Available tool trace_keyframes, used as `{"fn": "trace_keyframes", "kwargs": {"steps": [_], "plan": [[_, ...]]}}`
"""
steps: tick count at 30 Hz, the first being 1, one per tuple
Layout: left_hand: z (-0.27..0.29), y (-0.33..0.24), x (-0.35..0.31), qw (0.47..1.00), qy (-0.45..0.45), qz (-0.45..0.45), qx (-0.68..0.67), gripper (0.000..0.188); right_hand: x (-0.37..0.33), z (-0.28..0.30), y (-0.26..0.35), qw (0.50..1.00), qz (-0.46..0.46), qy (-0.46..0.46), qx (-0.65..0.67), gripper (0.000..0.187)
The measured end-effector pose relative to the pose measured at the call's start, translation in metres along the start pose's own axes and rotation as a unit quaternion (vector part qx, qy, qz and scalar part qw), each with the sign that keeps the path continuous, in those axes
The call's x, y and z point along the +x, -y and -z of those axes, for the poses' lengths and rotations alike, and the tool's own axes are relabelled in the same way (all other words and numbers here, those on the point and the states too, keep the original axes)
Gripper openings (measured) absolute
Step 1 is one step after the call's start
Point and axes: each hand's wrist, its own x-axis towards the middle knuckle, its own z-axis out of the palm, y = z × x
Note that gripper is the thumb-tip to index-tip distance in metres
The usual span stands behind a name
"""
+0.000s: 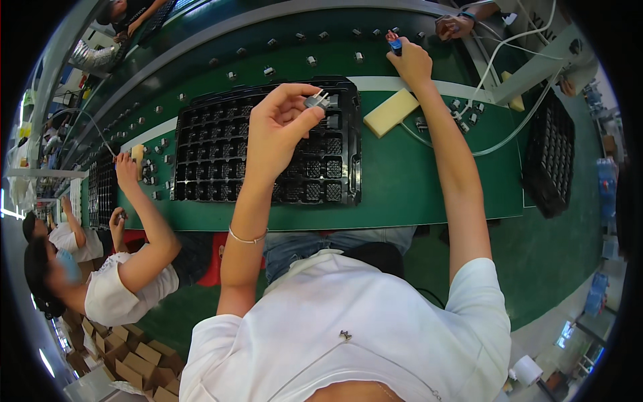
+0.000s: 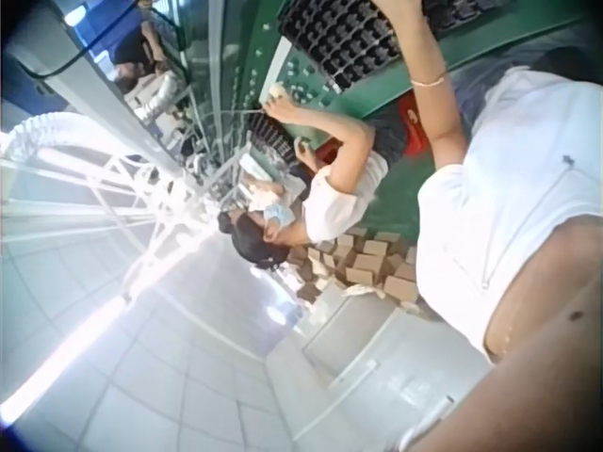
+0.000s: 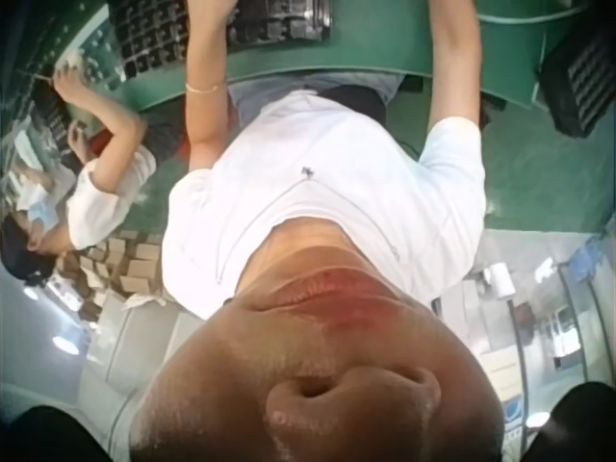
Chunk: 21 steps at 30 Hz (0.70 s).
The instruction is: Assembling components of an electronic vaping device at a factory workstation.
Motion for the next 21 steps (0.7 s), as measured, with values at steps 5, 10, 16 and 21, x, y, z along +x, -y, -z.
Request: {"fn": "trace_keyframes", "kwargs": {"steps": [5,10,16,21], "plan": [[-0.005,-0.002,0.002,0.999,-0.023,0.007,-0.026,0.026,-0.015,0.042,0.028,0.996,0.020,-0.053,0.064,0.035],[-0.011,0.001,-0.002,0.998,-0.022,-0.041,-0.030,0.027,-0.089,0.143,0.119,0.777,-0.097,0.154,0.603,0.037],[-0.021,0.004,-0.005,0.994,0.011,-0.090,0.053,0.028,-0.123,0.170,0.133,0.719,-0.114,0.203,0.655,0.042],[-0.024,0.008,-0.007,0.996,0.037,-0.081,-0.021,0.029,-0.133,0.158,0.126,0.641,-0.139,0.250,0.713,0.044]]}}
